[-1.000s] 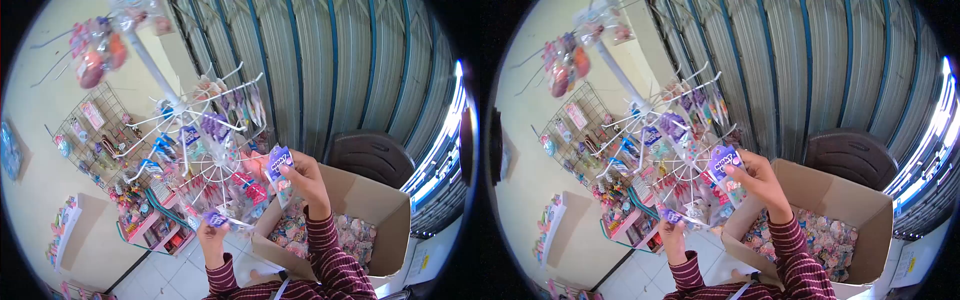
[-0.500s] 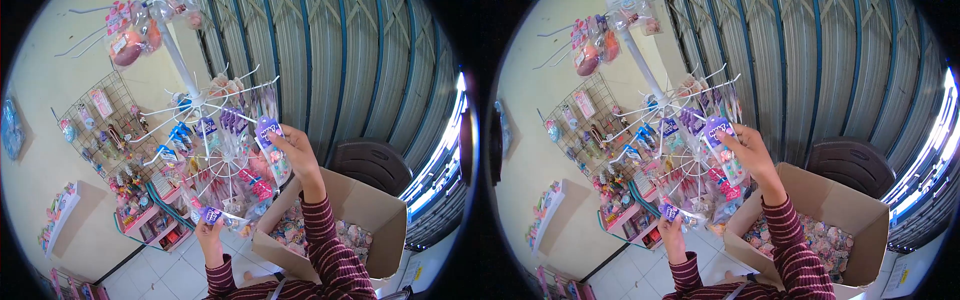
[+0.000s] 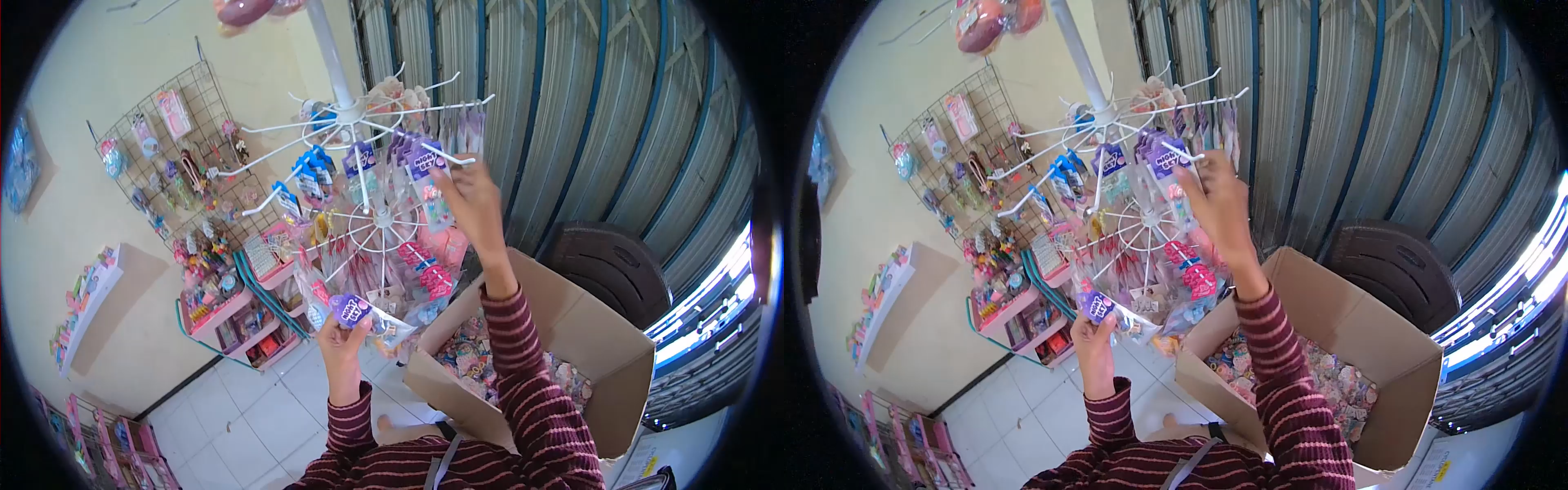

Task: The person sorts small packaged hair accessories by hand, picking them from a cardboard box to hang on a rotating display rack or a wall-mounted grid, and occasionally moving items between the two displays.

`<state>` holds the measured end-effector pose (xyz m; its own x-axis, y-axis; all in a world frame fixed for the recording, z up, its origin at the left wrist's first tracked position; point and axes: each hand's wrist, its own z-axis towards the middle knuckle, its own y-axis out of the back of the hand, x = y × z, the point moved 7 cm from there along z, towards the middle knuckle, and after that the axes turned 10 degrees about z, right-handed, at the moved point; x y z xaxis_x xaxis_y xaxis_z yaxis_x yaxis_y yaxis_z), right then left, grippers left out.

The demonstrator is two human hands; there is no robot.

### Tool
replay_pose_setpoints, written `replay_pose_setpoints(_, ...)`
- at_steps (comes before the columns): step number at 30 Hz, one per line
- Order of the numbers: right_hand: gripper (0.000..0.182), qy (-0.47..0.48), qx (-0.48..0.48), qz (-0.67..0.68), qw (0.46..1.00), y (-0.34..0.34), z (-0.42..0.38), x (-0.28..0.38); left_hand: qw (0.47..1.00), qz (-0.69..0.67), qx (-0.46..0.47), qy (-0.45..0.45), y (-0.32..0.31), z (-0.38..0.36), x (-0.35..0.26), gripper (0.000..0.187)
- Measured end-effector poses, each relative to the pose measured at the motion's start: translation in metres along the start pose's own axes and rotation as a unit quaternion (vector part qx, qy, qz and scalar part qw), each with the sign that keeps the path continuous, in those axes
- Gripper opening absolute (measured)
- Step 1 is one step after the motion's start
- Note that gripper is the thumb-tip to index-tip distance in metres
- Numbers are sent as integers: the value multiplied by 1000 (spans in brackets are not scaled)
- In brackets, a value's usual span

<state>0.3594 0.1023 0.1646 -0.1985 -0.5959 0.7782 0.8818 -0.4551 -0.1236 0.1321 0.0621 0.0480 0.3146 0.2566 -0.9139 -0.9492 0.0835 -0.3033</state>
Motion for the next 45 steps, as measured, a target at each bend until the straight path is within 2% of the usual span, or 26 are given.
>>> replay_pose_setpoints(1,27,0,7,-3,1000,1,-13,3,1000,1,0,0,1,1,1,17)
replay_pose_setpoints(3,31,191,-146,-66,968,26,-45,35,1000,-5,-6,-2,2,2,2,17)
replay_pose_setpoints(5,33,149,-32,-39,988,13,-71,35,1000,21,8,-13,-1,2,-1,17)
replay_pose_setpoints(7,30,65,169,-81,980,-21,-89,37,1000,19,17,-7,-3,3,0,19)
replay_pose_setpoints(8,30,64,172,-82,980,-26,-92,32,997,60,41,-16,-8,3,-3,20)
replay_pose_setpoints(10,25,85,337,-54,936,-52,-109,20,993,100,63,-25,-12,1,-5,20)
replay_pose_setpoints(11,25,86,340,-53,935,-53,-110,20,989,133,65,-10,-11,0,-2,21)
replay_pose_setpoints(12,18,40,353,-27,934,-54,-111,14,984,165,65,4,-10,-1,0,22)
replay_pose_setpoints(13,11,-7,366,-1,931,-58,-111,9,985,165,59,1,-6,0,3,22)
replay_pose_setpoints(14,11,-5,372,1,928,-61,-111,12,987,146,55,-31,-2,1,6,25)
replay_pose_setpoints(15,10,-4,362,18,932,-63,-108,19,988,128,53,-62,1,2,3,27)
replay_pose_setpoints(17,9,-3,352,36,935,-69,-101,31,993,93,23,-68,4,1,-3,28)
replay_pose_setpoints(19,11,197,367,-5,909,-82,-97,62,996,56,1,-73,6,1,-11,30)
replay_pose_setpoints(21,12,224,352,-29,908,-90,-85,70,997,10,-12,-71,10,3,-16,31)
replay_pose_setpoints(22,14,250,341,-53,905,-91,-82,74,995,54,19,-79,14,4,-11,32)
replay_pose_setpoints(23,14,253,340,-53,904,-89,-79,72,995,54,20,-81,17,4,-12,32)
replay_pose_setpoints(25,16,192,353,10,916,-74,-66,59,993,55,-8,-100,25,5,-15,35)
replay_pose_setpoints(26,16,212,336,-18,917,-63,-63,58,993,52,-12,-107,29,6,-15,35)
replay_pose_setpoints(28,20,220,291,-9,931,-38,-53,53,993,69,-23,-97,37,6,-12,36)
replay_pose_setpoints(31,26,163,173,97,966,6,-33,43,990,80,-53,-105,42,7,-17,30)
replay_pose_setpoints(35,36,179,66,164,968,70,-17,30,989,77,-55,-112,44,7,-18,28)
replay_pose_setpoints(36,36,178,66,163,968,77,-19,32,990,64,-62,-108,44,7,-18,29)
replay_pose_setpoints(38,49,204,20,147,968,95,-24,43,991,51,-67,-105,43,8,-17,31)
replay_pose_setpoints(43,43,238,12,144,960,95,-40,65,990,81,-60,-103,40,11,-9,27)
replay_pose_setpoints(45,37,259,37,143,954,83,-49,77,990,80,-56,-103,39,11,-9,28)
